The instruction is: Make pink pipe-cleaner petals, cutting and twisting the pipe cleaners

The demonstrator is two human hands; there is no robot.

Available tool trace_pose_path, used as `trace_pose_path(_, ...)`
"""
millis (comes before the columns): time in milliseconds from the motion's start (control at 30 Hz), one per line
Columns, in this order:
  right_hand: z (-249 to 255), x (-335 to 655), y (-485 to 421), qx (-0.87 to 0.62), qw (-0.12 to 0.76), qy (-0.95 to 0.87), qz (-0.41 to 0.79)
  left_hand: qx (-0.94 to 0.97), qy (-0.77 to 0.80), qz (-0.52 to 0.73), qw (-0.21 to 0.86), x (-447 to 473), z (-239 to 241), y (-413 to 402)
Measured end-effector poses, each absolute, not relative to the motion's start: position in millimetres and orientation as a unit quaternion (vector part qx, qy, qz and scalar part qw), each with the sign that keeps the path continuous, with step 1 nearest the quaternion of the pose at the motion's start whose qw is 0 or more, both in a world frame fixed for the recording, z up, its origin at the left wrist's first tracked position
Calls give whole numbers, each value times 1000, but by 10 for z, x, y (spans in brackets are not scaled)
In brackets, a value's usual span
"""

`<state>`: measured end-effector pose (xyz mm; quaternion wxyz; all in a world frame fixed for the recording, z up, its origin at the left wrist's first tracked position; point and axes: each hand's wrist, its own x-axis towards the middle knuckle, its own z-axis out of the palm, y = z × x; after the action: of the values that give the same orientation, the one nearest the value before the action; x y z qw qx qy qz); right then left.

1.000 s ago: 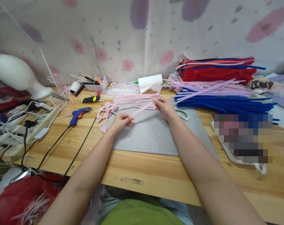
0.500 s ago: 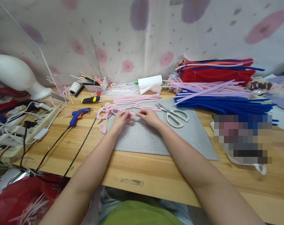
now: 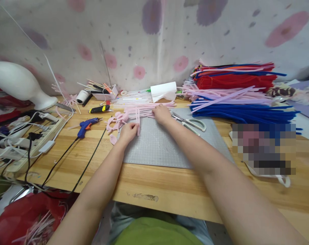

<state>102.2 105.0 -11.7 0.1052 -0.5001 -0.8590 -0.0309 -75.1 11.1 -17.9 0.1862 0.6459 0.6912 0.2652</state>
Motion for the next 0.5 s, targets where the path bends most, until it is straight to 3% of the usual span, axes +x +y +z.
trace_pose_path(200,120,1264,1088,-524,98,-842,-77,613,721,280,162,-719,-212,110)
trace_pose_path(400,412,1690,975,-569,3,-818,-83,601,719,319,143,-694,-233,103)
trace_pose_path(500,579,1843,924,-583,8,-810,-67,617,695,357,99,-675,-236,95)
